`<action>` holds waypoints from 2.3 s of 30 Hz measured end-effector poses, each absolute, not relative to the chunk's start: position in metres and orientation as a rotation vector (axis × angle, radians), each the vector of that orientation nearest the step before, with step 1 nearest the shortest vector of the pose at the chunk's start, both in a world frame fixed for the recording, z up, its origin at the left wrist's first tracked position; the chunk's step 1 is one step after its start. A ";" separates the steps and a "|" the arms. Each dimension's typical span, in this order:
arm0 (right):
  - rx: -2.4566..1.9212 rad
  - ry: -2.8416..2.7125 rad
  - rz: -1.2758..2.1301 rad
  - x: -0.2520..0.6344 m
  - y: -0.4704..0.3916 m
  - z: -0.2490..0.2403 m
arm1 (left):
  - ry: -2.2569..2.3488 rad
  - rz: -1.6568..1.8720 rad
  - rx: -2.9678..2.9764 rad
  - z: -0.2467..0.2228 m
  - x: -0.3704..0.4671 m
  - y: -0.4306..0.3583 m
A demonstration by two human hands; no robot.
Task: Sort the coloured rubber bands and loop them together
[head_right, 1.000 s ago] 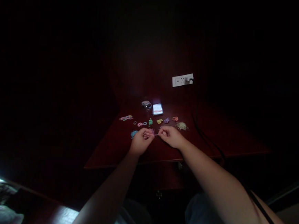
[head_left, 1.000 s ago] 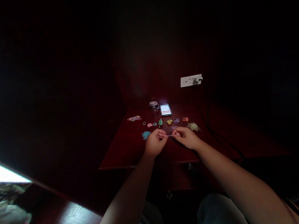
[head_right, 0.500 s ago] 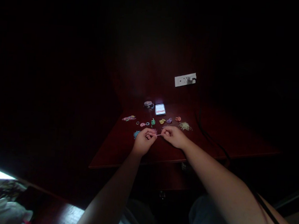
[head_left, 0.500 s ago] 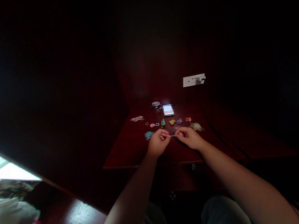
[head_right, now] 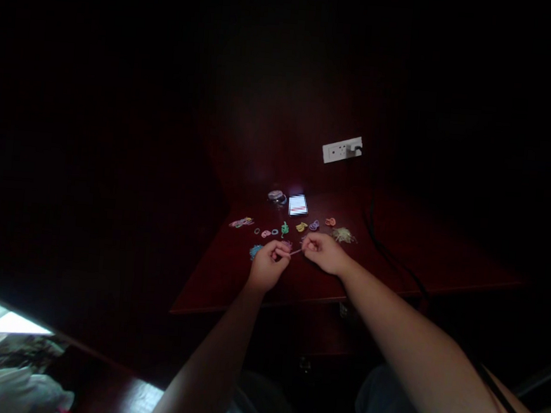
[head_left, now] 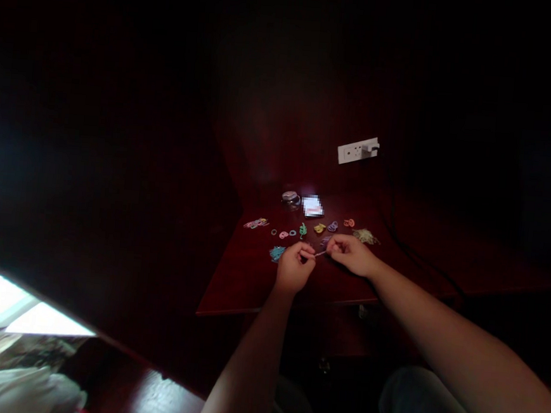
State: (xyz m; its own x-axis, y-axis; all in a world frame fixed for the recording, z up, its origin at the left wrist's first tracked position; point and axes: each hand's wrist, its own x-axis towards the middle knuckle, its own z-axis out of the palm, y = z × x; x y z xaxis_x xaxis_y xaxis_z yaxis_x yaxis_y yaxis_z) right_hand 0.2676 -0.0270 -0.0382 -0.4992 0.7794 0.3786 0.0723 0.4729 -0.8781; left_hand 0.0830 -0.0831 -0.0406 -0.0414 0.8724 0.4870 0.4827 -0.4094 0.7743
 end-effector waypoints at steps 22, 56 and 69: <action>-0.710 -1.870 1.107 0.267 -0.023 -0.039 | 1.907 1.505 1.561 -0.031 0.074 -0.087; -0.749 -1.853 1.060 0.268 -0.021 -0.040 | 1.772 1.425 1.799 0.008 0.004 -0.054; -0.763 -1.846 1.063 0.272 -0.018 -0.039 | 1.536 1.916 0.933 -0.036 -0.061 -0.055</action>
